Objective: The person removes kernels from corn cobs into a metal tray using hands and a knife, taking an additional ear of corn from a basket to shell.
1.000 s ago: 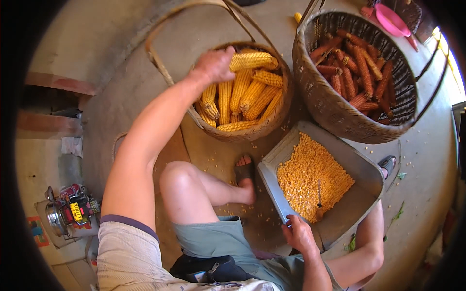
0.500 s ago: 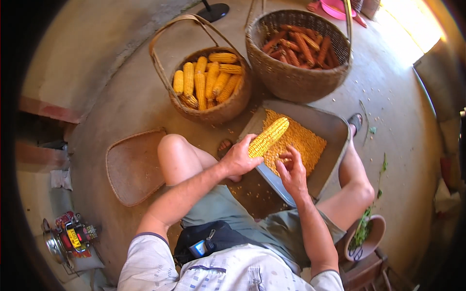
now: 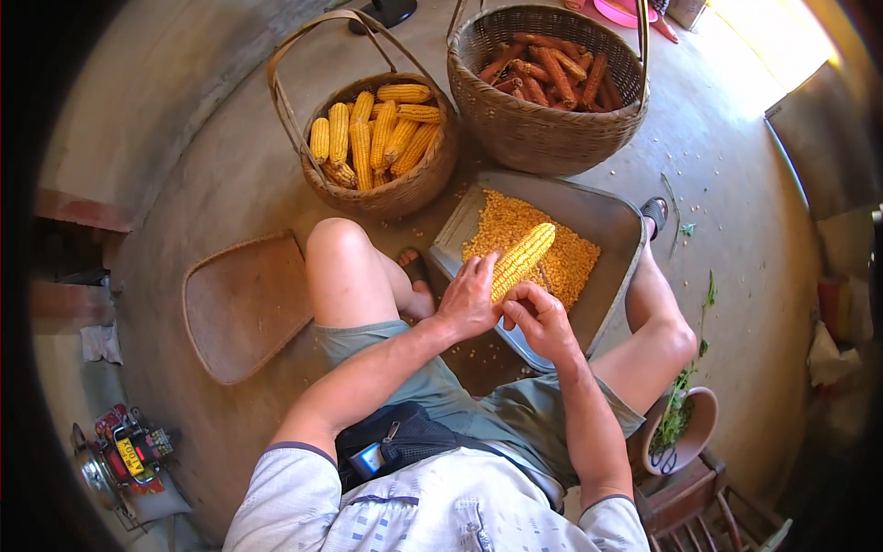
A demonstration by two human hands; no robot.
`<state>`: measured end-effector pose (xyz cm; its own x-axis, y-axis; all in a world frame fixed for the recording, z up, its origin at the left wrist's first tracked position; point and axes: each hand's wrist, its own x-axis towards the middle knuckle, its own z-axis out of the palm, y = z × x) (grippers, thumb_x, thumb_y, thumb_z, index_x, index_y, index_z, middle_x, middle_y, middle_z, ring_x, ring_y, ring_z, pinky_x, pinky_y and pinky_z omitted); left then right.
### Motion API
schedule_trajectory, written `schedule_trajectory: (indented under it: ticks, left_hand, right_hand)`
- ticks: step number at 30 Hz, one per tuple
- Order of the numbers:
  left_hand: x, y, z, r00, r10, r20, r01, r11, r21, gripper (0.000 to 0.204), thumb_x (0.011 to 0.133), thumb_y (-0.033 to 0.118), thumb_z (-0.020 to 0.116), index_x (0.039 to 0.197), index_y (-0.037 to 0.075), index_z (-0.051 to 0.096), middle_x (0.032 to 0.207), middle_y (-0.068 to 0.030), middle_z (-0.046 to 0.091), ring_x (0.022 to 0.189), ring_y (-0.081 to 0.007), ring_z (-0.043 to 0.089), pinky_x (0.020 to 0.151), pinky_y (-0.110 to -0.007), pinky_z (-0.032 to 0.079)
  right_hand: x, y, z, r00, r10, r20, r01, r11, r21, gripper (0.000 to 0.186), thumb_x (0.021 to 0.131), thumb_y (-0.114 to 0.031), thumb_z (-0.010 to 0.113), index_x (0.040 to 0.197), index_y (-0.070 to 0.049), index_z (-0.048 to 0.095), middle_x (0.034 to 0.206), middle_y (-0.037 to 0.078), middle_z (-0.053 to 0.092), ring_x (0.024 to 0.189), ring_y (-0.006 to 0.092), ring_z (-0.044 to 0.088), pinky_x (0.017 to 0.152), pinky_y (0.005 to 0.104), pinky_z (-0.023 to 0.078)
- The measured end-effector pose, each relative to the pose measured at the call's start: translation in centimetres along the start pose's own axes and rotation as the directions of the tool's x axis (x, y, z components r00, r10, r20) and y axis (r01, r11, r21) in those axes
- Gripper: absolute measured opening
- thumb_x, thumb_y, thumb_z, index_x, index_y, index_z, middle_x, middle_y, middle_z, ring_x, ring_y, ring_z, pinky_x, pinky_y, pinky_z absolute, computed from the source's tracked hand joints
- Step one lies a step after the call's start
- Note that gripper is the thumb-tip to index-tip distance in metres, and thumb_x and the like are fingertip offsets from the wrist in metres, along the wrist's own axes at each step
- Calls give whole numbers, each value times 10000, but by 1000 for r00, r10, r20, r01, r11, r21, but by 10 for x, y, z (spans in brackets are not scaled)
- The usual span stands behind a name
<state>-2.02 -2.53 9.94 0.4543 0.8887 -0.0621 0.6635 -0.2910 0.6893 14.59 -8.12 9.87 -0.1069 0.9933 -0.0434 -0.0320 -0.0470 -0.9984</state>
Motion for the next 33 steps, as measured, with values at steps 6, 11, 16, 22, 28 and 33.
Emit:
schedule_trajectory:
  ticks: [6, 11, 16, 22, 28, 33]
  left_hand:
    - [2, -7, 11, 1000, 9, -25, -6, 993, 116, 890, 747, 212, 750, 1450, -63, 278, 1259, -296, 501, 1185, -450, 500, 1023, -467, 422]
    - [0, -15, 14, 1000, 14, 15, -16, 990, 143, 919, 760, 202, 743, 1470, -72, 228, 1251, -301, 488, 1185, -447, 489, 1025, -459, 424]
    - [4, -20, 19, 999, -29, 22, 26, 990, 139, 939, 772, 221, 735, 1487, -60, 196, 1221, -294, 522, 1135, -427, 534, 999, -454, 451]
    - [20, -42, 35, 824, -380, 419, 566, 526, -635, 315, 973, 261, 577, 1118, -19, 590, 922, -96, 659, 748, -129, 642, 537, -242, 502]
    - [19, -43, 14, 745, -316, 588, 627, 29, -779, 385, 1025, 317, 446, 1174, -14, 571, 943, -106, 658, 769, -171, 655, 574, -270, 531]
    - [17, -49, 15, 752, -262, 605, 606, -84, -791, 383, 1021, 314, 456, 1193, -11, 561, 987, -114, 653, 779, -175, 657, 578, -278, 536]
  right_hand:
    - [5, 0, -11, 981, 89, -175, -36, 958, 284, 68, 987, -45, 557, 999, 21, 570, 847, 48, 636, 741, 103, 609, 709, 245, 514]
    - [11, -12, -36, 905, 49, -423, 110, 933, 344, 42, 977, -29, 560, 990, -3, 590, 935, 73, 646, 708, 106, 596, 669, 251, 511]
    - [8, -21, -87, 872, -22, -489, 300, 814, 498, 54, 988, -28, 549, 1025, -21, 587, 964, 79, 645, 701, 118, 579, 643, 259, 505]
    - [18, -63, -128, 913, -47, -406, 156, 958, 240, 52, 981, -38, 568, 1012, -6, 595, 892, 55, 649, 689, 105, 572, 653, 238, 482]
    - [90, -127, -139, 939, -117, -324, 118, 993, -16, 66, 964, -49, 586, 954, 12, 607, 817, 62, 638, 670, 98, 572, 627, 232, 466]
    - [190, -158, -147, 950, -173, -259, 94, 952, -292, 184, 950, -143, 592, 936, 40, 607, 723, 50, 618, 638, 96, 552, 625, 233, 447]
